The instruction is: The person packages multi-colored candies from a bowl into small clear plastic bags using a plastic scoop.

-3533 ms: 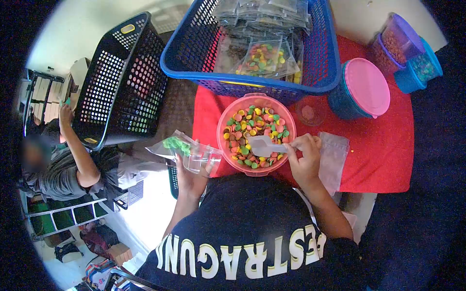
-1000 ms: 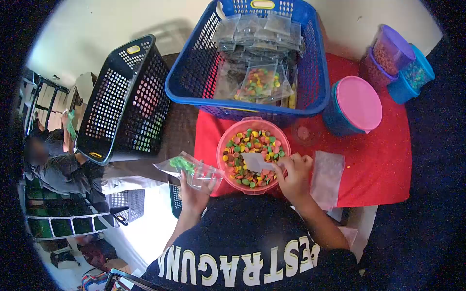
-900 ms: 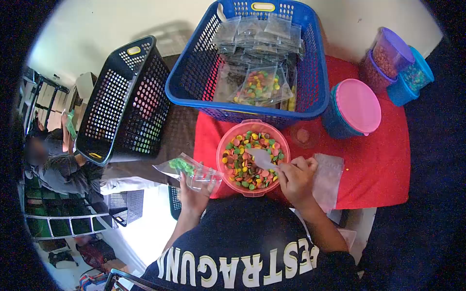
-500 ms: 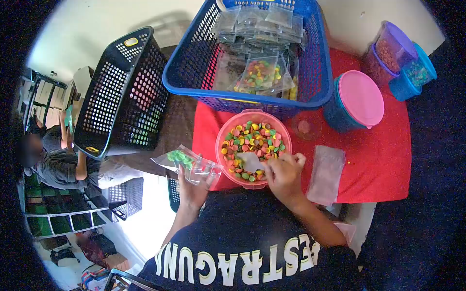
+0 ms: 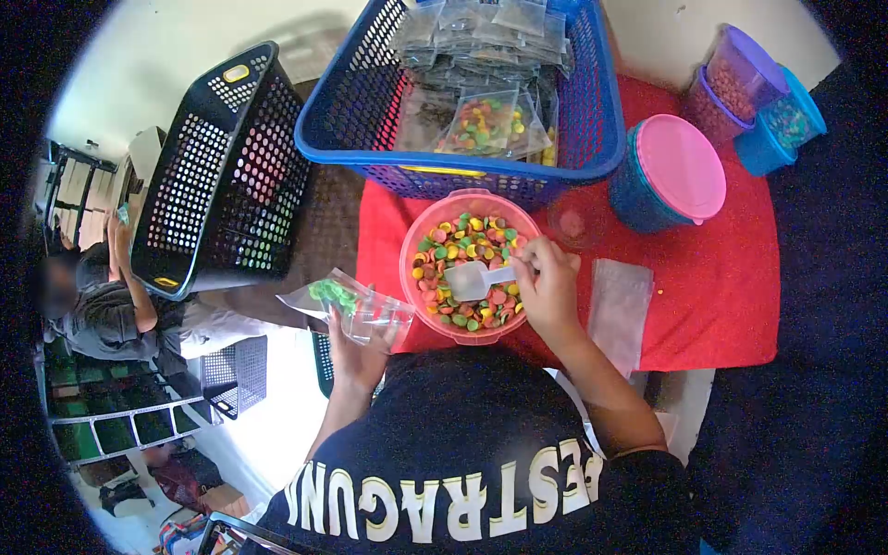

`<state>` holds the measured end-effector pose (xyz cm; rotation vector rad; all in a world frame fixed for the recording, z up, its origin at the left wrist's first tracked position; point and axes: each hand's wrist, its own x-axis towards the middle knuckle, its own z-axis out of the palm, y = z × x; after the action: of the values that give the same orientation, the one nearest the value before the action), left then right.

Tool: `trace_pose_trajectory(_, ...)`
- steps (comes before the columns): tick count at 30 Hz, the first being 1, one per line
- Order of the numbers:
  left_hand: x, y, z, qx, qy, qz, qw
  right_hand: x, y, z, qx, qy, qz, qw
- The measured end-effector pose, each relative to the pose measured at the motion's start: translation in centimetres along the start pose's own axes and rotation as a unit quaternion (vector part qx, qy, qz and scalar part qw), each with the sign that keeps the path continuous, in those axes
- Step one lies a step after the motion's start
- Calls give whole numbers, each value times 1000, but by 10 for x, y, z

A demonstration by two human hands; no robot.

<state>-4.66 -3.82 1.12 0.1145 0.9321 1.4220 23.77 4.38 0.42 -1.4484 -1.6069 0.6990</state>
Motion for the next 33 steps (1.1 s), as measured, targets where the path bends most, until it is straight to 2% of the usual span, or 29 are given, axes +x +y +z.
trace_pose_trajectory(4,-2,9,-6,-24,-7,-11,1000,-17,11,3,24,11,31,999)
trace_pose_trajectory(5,2,10,-17,-31,-3,-24,999,-19,12,4,-38,41,-19,998)
trace_pose_trajectory(9,2,14,3,-17,6,12,1000,-15,-1,-2,-44,45,-33,997)
trace_pose_trajectory(11,9,14,6,-18,-8,-2,1000,-7,-1,-1,-97,21,-89,991)
trace_pose_trajectory(12,11,15,8,-22,-22,-12,999,-6,2,2,-97,20,-82,992)
trace_pose_trajectory(14,12,15,15,-6,0,-8,1000,-7,8,9,66,-18,47,997)
trace_pose_trajectory(15,11,16,18,0,-10,-3,1000,-7,7,9,25,-1,1,1000)
trace_pose_trajectory(19,17,16,5,13,-2,-5,1000,-14,11,10,66,36,13,997)
trace_pose_trajectory(24,16,18,3,29,21,-20,999,-19,10,9,74,28,43,996)
trace_pose_trajectory(27,20,24,3,20,-12,-29,999,-23,3,10,57,58,31,996)
trace_pose_trajectory(29,22,29,4,31,-25,-25,999,-24,-3,10,112,63,102,986)
trace_pose_trajectory(30,22,32,4,40,-31,-20,999,-26,-1,12,111,68,101,986)
trace_pose_trajectory(32,25,37,1,43,-33,-25,998,-31,8,19,23,69,53,996)
trace_pose_trajectory(33,27,40,-1,45,-28,-29,998,-32,5,21,20,74,54,996)
